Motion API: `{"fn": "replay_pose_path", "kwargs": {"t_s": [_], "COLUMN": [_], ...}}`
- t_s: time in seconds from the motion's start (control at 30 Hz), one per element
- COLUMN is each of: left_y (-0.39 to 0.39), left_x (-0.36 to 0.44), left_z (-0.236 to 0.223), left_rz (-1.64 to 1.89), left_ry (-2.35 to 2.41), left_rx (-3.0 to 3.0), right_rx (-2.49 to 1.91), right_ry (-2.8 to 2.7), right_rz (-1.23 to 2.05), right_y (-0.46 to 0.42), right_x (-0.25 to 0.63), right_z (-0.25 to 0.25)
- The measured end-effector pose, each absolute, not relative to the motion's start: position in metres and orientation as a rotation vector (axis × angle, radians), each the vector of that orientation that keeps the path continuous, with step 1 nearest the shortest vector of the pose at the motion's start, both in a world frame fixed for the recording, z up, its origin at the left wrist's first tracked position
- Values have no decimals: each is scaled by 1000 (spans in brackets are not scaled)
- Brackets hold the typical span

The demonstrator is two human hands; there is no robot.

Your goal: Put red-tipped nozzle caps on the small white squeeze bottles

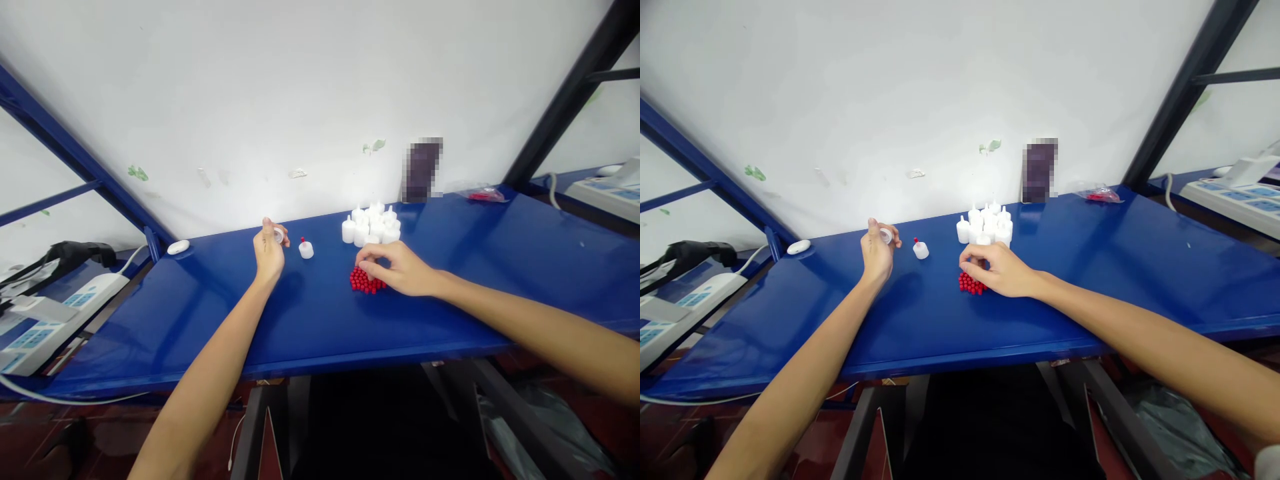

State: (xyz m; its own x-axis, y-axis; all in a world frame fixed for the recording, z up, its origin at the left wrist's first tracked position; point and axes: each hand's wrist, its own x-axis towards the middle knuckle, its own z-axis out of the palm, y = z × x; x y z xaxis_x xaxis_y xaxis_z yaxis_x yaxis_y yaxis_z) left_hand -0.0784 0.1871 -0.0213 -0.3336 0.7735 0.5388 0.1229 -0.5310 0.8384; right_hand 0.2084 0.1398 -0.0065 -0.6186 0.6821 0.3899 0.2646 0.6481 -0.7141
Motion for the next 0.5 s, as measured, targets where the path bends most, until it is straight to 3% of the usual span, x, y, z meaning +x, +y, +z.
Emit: {"fn": "replay_pose_path", "kwargs": {"t_s": [0.5], "left_y": [182], "left_x": [-80], "left_z": [-11], "left_rz": [2009], "left_ry": [1168], "left_rx": [1128], "right_rx": [-707], "right_ry": [-2231], "right_rz": [836], "right_y": [139], "right_x": [208], "right_z": [-4]}}
